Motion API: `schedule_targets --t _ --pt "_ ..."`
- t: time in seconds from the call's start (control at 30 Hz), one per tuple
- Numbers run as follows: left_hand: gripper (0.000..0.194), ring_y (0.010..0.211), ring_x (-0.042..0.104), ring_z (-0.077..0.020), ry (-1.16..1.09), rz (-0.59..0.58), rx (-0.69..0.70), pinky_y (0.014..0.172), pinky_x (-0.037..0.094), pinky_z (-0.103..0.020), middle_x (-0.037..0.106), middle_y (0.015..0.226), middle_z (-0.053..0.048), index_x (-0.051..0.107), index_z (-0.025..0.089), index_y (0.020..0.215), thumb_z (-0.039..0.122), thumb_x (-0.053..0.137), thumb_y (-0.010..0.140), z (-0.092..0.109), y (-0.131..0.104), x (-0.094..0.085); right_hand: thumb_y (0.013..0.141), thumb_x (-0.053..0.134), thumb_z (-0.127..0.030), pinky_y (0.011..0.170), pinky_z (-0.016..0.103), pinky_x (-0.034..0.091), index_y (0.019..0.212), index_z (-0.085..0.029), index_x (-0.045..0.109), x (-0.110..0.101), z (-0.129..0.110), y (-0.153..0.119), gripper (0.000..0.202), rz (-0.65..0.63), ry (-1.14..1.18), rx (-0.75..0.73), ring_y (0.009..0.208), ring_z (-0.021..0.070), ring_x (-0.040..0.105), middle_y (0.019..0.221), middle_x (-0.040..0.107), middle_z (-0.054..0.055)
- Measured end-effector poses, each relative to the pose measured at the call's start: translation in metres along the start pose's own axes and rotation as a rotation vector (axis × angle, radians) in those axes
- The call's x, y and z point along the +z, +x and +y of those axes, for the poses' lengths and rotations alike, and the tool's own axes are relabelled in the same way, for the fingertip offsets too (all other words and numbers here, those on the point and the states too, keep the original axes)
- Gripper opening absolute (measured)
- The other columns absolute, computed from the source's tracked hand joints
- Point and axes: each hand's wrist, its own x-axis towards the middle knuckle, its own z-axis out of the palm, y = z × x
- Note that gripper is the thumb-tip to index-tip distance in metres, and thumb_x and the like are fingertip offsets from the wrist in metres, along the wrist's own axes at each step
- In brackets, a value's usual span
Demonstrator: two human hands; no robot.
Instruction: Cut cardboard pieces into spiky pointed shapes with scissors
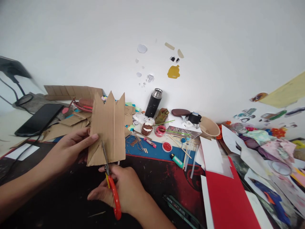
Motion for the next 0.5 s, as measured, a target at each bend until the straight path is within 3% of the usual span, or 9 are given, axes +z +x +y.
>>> schedule_targets --t 0.2,0.3,0.43,0.5 --pt "0.052 0.054 0.06 -0.016 0.027 -0.016 0.036 0.043 0.047 -0.025 0.068 0.073 0.001 0.066 0.023 0.093 0.073 0.081 0.085 0.004 -0.005 0.003 0.083 0.085 -0.086 0.057 0.025 0.049 0.135 -0.016 0.079 0.004 0.005 0.0 0.088 0.072 -0.121 -0.052 0.061 0.0177 0.068 0.074 0.068 0.0" --pt "0.055 0.059 0.064 -0.0177 0.02 -0.026 0.033 0.044 0.049 -0.025 0.071 0.077 0.0 0.067 0.023 0.093 0.075 0.082 0.084 0.006 -0.006 0.005 0.083 0.083 -0.088 0.059 0.026 0.048 0.133 -0.015 0.081 0.003 0.001 -0.001 0.088 0.091 -0.172 -0.078 0.06 0.0163 0.063 0.07 0.065 -0.002" --pt "0.057 0.044 0.053 -0.012 0.02 -0.038 0.009 0.039 0.04 -0.023 0.068 0.072 0.002 0.068 0.022 0.097 0.077 0.08 0.083 0.007 -0.006 0.006 0.082 0.084 -0.089 0.062 0.026 0.049 0.132 -0.015 0.082 0.003 -0.004 -0.001 0.089 0.097 -0.188 -0.09 0.059 0.0143 0.058 0.072 0.066 -0.002" --pt "0.058 0.045 0.055 -0.0127 0.038 -0.034 0.026 0.038 0.04 -0.024 0.068 0.072 0.002 0.069 0.023 0.097 0.077 0.08 0.082 0.009 -0.007 0.007 0.082 0.084 -0.088 0.063 0.026 0.051 0.131 -0.016 0.082 0.003 -0.005 -0.001 0.087 0.098 -0.186 -0.076 0.06 0.0143 0.057 0.073 0.067 -0.001"
